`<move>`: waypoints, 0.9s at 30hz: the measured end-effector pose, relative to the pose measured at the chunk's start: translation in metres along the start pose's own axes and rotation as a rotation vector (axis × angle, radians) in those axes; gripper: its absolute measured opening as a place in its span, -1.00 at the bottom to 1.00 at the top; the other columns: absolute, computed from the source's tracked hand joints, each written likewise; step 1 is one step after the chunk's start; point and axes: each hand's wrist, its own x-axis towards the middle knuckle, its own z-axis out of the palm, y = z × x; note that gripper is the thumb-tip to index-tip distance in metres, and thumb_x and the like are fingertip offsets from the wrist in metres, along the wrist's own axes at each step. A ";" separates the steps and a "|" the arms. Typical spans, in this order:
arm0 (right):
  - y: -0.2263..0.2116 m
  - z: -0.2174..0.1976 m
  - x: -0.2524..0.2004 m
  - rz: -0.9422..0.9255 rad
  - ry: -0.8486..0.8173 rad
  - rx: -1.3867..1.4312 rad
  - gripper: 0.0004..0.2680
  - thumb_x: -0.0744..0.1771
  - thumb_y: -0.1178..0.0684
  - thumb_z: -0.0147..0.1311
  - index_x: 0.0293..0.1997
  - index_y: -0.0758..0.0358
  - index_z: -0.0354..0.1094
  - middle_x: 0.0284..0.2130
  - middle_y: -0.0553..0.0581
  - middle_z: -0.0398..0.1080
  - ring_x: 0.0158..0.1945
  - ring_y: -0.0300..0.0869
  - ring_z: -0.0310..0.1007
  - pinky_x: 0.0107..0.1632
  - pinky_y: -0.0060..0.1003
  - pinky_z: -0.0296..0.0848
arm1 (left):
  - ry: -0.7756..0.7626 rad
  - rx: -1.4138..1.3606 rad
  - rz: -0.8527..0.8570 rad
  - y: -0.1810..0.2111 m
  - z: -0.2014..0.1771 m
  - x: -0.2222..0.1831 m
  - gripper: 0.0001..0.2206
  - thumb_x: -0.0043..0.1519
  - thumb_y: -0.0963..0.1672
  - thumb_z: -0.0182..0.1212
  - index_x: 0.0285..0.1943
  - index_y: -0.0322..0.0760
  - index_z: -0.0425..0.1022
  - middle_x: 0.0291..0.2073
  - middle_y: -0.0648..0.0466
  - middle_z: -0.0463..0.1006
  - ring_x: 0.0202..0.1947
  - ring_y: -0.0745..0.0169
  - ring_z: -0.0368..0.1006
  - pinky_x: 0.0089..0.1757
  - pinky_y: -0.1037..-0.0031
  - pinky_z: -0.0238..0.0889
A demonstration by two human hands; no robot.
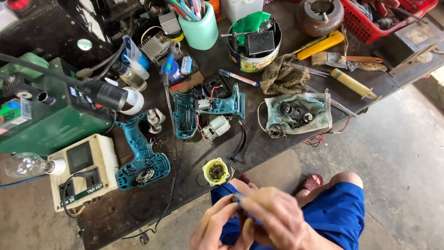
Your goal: Cleaning grease and debris from disassembled power drill components using a cloth and a small tool
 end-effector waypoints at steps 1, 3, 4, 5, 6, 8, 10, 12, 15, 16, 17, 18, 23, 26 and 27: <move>-0.003 0.001 0.000 0.000 0.001 0.000 -0.76 0.41 0.01 0.01 -0.02 0.47 0.38 -0.21 0.24 0.49 -0.29 -0.09 0.59 -0.22 -0.19 0.66 | 0.000 0.001 0.001 -0.002 -0.006 0.000 -0.82 0.10 -0.02 0.37 -0.19 -0.06 0.66 -0.18 0.15 0.75 -0.26 0.36 0.75 -0.20 0.60 0.58; -0.010 0.002 -0.001 -0.055 -0.118 0.060 -0.78 0.46 0.09 -0.14 0.09 0.49 0.34 -0.18 0.26 0.50 -0.23 -0.03 0.62 -0.11 -0.09 0.68 | -0.169 -0.139 -0.168 -0.006 -0.018 0.000 -0.64 0.06 0.10 0.35 -0.06 -0.04 0.69 -0.14 0.27 0.82 -0.20 0.46 0.79 -0.19 0.65 0.57; -0.011 0.000 0.002 -0.056 -0.116 0.061 -0.78 0.46 0.09 -0.14 0.09 0.49 0.34 -0.18 0.26 0.50 -0.23 -0.03 0.62 -0.11 -0.09 0.68 | -0.168 -0.136 -0.166 -0.004 -0.020 0.001 -0.64 0.06 0.10 0.35 -0.06 -0.04 0.69 -0.14 0.27 0.82 -0.20 0.46 0.79 -0.19 0.65 0.57; -0.013 -0.002 0.006 -0.056 -0.152 0.062 -0.80 0.45 0.14 -0.12 0.10 0.50 0.32 -0.15 0.29 0.47 -0.18 -0.01 0.61 -0.08 -0.08 0.67 | -0.215 -0.338 -0.379 -0.002 -0.023 0.003 -0.61 0.00 0.04 0.47 -0.06 -0.17 0.74 -0.19 0.14 0.86 -0.19 0.37 0.80 -0.16 0.59 0.59; -0.014 -0.005 0.009 -0.055 -0.188 0.062 -0.82 0.45 0.18 -0.10 0.11 0.51 0.31 -0.12 0.32 0.45 -0.13 0.02 0.59 -0.05 -0.08 0.67 | -0.259 -0.539 -0.593 0.000 -0.024 0.005 -0.58 -0.05 -0.01 0.58 -0.06 -0.31 0.79 -0.24 0.01 0.90 -0.17 0.28 0.82 -0.13 0.53 0.61; -0.010 -0.002 0.009 -0.052 -0.138 0.083 -0.82 0.43 0.16 0.01 0.09 0.48 0.31 -0.16 0.30 0.45 -0.20 -0.01 0.57 -0.11 -0.10 0.66 | -0.318 -0.659 -0.597 -0.010 -0.028 0.004 -0.62 -0.03 -0.13 0.54 -0.03 -0.39 0.74 -0.09 -0.10 0.85 -0.04 0.16 0.79 -0.02 0.45 0.59; -0.008 -0.002 0.012 -0.049 -0.093 0.108 -0.81 0.41 0.14 0.12 0.07 0.46 0.32 -0.20 0.27 0.44 -0.27 -0.03 0.55 -0.17 -0.12 0.65 | -0.373 -0.780 -0.608 -0.017 -0.026 0.004 -0.64 -0.01 -0.25 0.49 0.01 -0.48 0.68 0.06 -0.20 0.80 0.09 0.05 0.76 0.08 0.37 0.58; -0.009 -0.004 0.016 -0.082 -0.133 0.227 -0.86 0.42 0.19 0.08 0.01 0.52 0.35 -0.23 0.31 0.42 -0.27 0.02 0.53 -0.15 -0.09 0.61 | -0.242 -0.820 -0.548 -0.020 -0.019 0.004 -0.64 0.04 -0.10 0.53 -0.10 -0.47 0.62 -0.18 -0.24 0.84 -0.18 0.05 0.79 -0.10 0.41 0.60; -0.009 -0.007 0.024 -0.085 -0.130 0.327 -0.88 0.43 0.22 0.00 -0.03 0.54 0.35 -0.24 0.33 0.40 -0.29 0.03 0.49 -0.15 -0.07 0.60 | -0.427 -0.934 -0.546 -0.025 -0.033 0.020 -0.63 0.09 -0.10 0.44 -0.04 -0.56 0.70 -0.18 -0.20 0.79 -0.20 0.11 0.73 -0.14 0.46 0.55; -0.005 -0.004 0.022 -0.085 -0.123 0.328 -0.88 0.43 0.22 0.00 -0.03 0.54 0.35 -0.24 0.33 0.40 -0.29 0.03 0.49 -0.15 -0.07 0.60 | -0.429 -0.928 -0.543 -0.037 -0.032 0.015 -0.63 0.09 -0.10 0.44 -0.04 -0.56 0.70 -0.18 -0.20 0.79 -0.20 0.11 0.73 -0.14 0.46 0.55; -0.002 -0.002 0.019 -0.128 -0.103 0.328 -0.88 0.43 0.22 0.00 -0.03 0.54 0.35 -0.24 0.33 0.40 -0.27 0.04 0.50 -0.14 -0.07 0.61 | -0.468 -0.922 -0.512 -0.048 -0.032 0.011 -0.60 0.10 -0.13 0.46 0.05 -0.55 0.64 -0.10 -0.25 0.77 -0.11 0.05 0.73 -0.06 0.39 0.56; 0.002 0.000 0.016 -0.171 -0.084 0.328 -0.87 0.43 0.22 0.01 -0.02 0.55 0.36 -0.25 0.33 0.40 -0.26 0.06 0.50 -0.14 -0.08 0.62 | -0.506 -0.916 -0.481 -0.060 -0.032 0.006 -0.56 0.11 -0.17 0.49 0.14 -0.55 0.58 -0.01 -0.30 0.76 -0.02 -0.01 0.73 0.03 0.31 0.58; 0.008 0.001 0.014 -0.190 -0.122 0.539 -0.85 0.46 0.26 -0.06 0.07 0.63 0.30 -0.16 0.44 0.37 -0.20 0.18 0.47 -0.11 0.05 0.56 | -0.574 -0.831 -0.313 -0.046 -0.042 0.028 -0.62 0.14 -0.13 0.48 0.07 -0.55 0.64 -0.16 -0.22 0.63 -0.26 0.14 0.61 -0.17 0.46 0.55; 0.012 0.006 0.009 -0.170 -0.035 0.518 -0.88 0.42 0.25 0.04 0.01 0.54 0.34 -0.19 0.39 0.40 -0.24 0.12 0.51 -0.13 -0.01 0.61 | -0.538 -0.869 -0.290 -0.045 -0.041 0.033 -0.60 0.15 -0.11 0.49 0.08 -0.54 0.60 -0.14 -0.21 0.61 -0.26 0.09 0.66 -0.17 0.43 0.60; 0.012 0.008 0.008 -0.133 0.051 0.476 -0.90 0.38 0.23 0.13 -0.07 0.47 0.37 -0.25 0.34 0.44 -0.27 0.05 0.56 -0.16 -0.08 0.66 | -0.465 -0.886 -0.246 -0.043 -0.040 0.035 -0.57 0.16 -0.04 0.49 0.03 -0.53 0.61 -0.21 -0.17 0.62 -0.33 0.11 0.68 -0.25 0.47 0.61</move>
